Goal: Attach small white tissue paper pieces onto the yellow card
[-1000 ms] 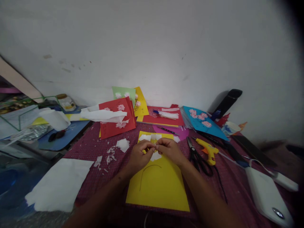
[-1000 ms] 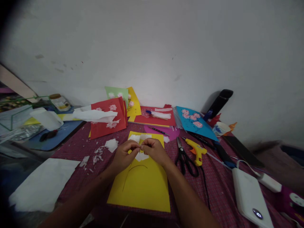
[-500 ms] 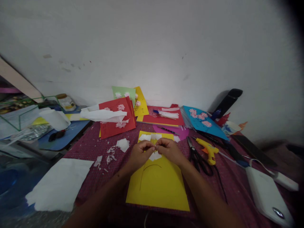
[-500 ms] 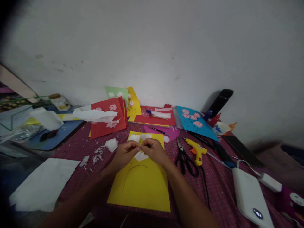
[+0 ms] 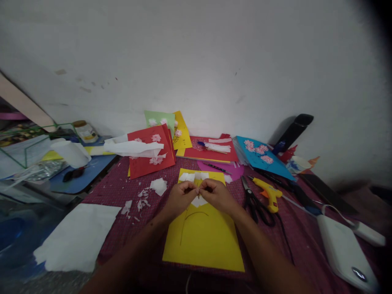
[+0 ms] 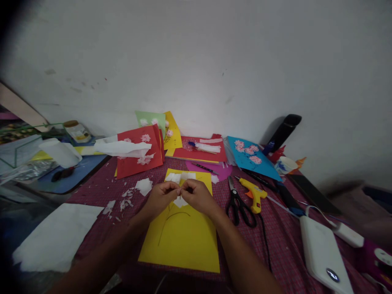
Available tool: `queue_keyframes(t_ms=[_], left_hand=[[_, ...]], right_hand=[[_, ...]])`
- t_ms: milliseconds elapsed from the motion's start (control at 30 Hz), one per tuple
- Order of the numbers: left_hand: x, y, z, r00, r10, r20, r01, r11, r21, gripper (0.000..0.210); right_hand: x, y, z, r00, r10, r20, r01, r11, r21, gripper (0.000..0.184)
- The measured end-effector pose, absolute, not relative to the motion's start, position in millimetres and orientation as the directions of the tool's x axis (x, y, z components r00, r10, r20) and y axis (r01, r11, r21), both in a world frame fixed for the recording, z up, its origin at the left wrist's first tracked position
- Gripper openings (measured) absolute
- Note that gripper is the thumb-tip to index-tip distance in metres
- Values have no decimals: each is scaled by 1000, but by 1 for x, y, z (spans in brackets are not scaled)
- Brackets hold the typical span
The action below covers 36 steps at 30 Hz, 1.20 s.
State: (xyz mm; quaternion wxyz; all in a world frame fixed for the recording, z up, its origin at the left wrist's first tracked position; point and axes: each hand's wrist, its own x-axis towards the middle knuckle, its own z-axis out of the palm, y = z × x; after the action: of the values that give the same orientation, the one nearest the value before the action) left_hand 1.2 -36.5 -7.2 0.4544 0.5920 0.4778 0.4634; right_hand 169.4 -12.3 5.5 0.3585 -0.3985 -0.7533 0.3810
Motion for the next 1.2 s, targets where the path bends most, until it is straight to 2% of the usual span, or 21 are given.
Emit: queue_keyframes(t_ms=[233, 633, 967, 1200], left_hand=[[1, -34, -9, 116, 989, 88, 125, -103, 987, 15], [1, -34, -5, 158, 984, 79, -57, -71, 996, 14], [-1, -35, -2, 150, 985, 88, 10, -91, 996, 14], [-3, -35, -5, 143, 974, 174, 132, -193, 972, 14]], right_hand=[[170, -13, 7, -430, 871, 239, 329, 398, -857, 11], [169, -11, 6, -412, 891, 189, 283, 323, -903, 13], [170, -12, 8, -413, 896, 160, 270, 289, -919, 14], [170, -12, 9, -401, 903, 154, 289, 284, -914, 12]])
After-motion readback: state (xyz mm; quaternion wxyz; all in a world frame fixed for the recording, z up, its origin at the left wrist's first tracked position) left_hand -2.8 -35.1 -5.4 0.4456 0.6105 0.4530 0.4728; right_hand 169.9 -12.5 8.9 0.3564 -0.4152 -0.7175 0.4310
